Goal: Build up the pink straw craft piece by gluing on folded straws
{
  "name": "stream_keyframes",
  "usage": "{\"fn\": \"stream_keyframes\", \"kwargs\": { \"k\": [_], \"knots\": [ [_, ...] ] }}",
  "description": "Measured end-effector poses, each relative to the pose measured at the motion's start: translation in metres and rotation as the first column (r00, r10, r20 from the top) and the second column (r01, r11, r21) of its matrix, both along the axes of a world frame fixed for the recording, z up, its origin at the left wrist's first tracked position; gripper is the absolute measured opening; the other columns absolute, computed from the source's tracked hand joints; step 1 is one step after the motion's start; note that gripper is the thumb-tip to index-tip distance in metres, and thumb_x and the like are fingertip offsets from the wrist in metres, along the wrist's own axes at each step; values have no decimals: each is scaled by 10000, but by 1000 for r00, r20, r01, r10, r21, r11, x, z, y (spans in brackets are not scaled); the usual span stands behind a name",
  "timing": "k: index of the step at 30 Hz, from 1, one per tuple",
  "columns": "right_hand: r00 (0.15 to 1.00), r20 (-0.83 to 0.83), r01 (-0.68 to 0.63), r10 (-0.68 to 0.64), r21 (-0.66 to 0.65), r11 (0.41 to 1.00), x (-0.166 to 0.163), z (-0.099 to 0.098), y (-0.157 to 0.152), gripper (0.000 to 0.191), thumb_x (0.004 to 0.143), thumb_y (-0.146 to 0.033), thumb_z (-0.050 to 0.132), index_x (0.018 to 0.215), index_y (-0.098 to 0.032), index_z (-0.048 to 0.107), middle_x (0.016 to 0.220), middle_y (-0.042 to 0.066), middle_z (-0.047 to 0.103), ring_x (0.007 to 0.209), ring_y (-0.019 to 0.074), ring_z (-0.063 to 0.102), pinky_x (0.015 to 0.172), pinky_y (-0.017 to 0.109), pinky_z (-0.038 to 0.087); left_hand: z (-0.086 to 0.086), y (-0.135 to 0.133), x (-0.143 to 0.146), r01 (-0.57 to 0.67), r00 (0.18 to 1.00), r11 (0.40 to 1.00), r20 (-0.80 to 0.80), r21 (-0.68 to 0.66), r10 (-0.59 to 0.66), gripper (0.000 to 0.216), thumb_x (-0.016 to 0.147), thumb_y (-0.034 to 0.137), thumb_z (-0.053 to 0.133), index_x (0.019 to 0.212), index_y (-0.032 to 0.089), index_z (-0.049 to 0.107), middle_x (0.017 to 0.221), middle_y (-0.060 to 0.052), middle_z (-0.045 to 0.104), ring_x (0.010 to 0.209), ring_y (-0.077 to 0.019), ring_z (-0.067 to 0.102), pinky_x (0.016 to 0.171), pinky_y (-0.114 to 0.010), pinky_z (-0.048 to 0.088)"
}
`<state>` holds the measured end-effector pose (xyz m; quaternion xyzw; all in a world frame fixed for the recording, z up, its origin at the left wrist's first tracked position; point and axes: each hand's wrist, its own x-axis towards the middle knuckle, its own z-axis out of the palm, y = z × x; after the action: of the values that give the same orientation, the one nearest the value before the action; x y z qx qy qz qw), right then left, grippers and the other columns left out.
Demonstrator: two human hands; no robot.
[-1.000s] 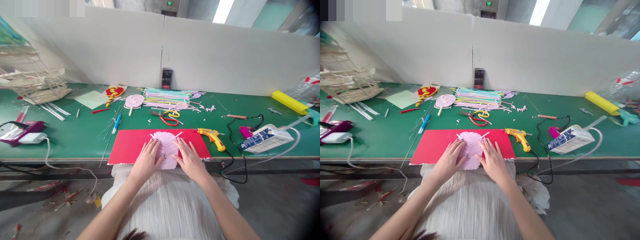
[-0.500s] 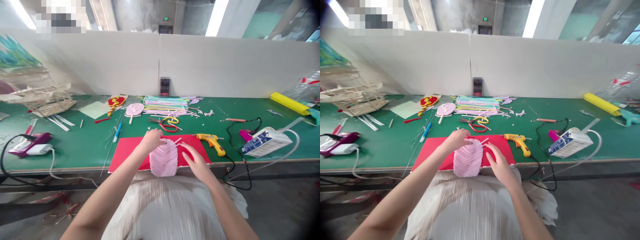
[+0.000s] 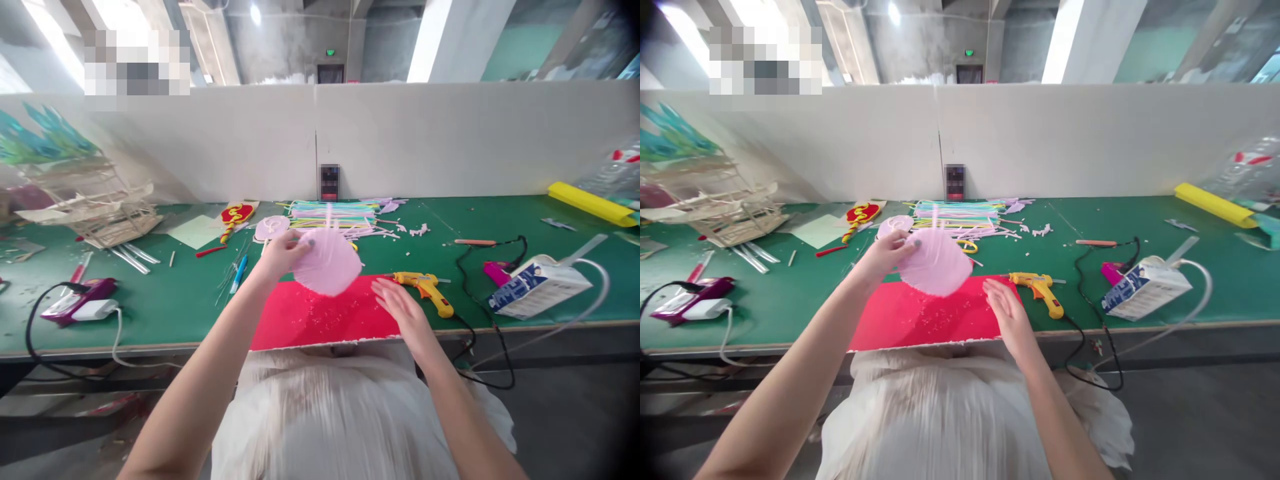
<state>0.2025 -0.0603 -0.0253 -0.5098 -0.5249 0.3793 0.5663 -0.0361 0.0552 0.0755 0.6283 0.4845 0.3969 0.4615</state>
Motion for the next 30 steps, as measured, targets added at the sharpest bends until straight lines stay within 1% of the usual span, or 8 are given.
{"fn": "stream_keyframes", "kwargs": {
  "k": [1, 3, 6, 10, 19, 24, 27, 30],
  "knots": [
    [999, -29, -38, 38, -17, 999, -4, 1, 3, 419, 925, -505, 461, 1238, -242, 553, 1310, 124, 596, 1219, 246, 561, 1019, 467, 476, 0, -6, -1, -83, 954, 991, 281, -107, 110, 272, 673, 335, 754, 824, 185, 585, 672, 44, 603, 541, -76, 523, 502, -174, 381],
    [988, -113, -116, 107, -78, 990, -16, 4, 14, 438, 924, -518, 452, 1236, -228, 552, 1282, 137, 616, 1180, 252, 592, 988, 467, 502, -7, -21, 0, -108, 891, 977, 419, -183, 177, 273, 659, 302, 762, 785, 180, 553, 659, 55, 589, 535, -62, 534, 524, -167, 429],
    [947, -286, -210, 143, -220, 953, -39, 11, 37, 463, 903, -532, 477, 1191, -182, 572, 1128, 153, 691, 1034, 251, 675, 909, 436, 557, -27, -42, 5, -105, 835, 951, 493, -292, 244, 220, 679, 230, 745, 767, 163, 554, 685, 29, 618, 566, -57, 580, 560, -152, 473],
    [945, -323, -143, 55, -256, 956, -57, 12, 63, 507, 835, -437, 602, 1287, -230, 502, 1100, 95, 706, 916, 234, 708, 752, 399, 610, -53, -67, 7, -86, 784, 910, 537, -404, 313, 170, 712, 174, 728, 800, 159, 583, 768, -1, 668, 642, -65, 638, 602, -141, 506],
    [996, -14, -94, 93, -81, 992, -46, -7, 62, 694, 732, -293, 678, 1369, -227, 410, 1044, 88, 724, 967, 231, 692, 862, 416, 548, -70, -125, -18, 142, 733, 805, 608, -576, 305, 117, 807, 198, 636, 912, 148, 626, 960, -112, 734, 934, -213, 707, 901, -326, 545],
    [978, 41, -194, 202, -151, 969, -37, -6, 70, 690, 737, -249, 653, 1378, -219, 400, 967, 63, 728, 884, 216, 701, 808, 405, 555, -66, -138, -29, 215, 882, 847, 470, -485, 45, 200, 823, 302, 620, 953, 150, 623, 881, -118, 742, 855, -225, 714, 835, -350, 553],
    [961, 90, -245, 260, -150, 958, -39, -5, 76, 674, 748, -240, 628, 1381, -216, 397, 939, 47, 720, 855, 198, 692, 791, 383, 550, -64, -135, -21, 76, 955, 973, 297, -220, -7, 170, 857, 320, 565, 879, 168, 636, 825, -70, 724, 831, -200, 696, 810, -319, 539],
    [942, 223, -235, 253, -102, 967, -41, -5, 78, 638, 769, -239, 607, 1376, -208, 412, 905, 35, 713, 833, 192, 679, 792, 375, 540, -68, -127, -8, 42, 993, 997, 106, 60, -48, 197, 917, 285, 475, 940, 189, 645, 937, -57, 711, 936, -191, 665, 869, -312, 501]
  ]
}}
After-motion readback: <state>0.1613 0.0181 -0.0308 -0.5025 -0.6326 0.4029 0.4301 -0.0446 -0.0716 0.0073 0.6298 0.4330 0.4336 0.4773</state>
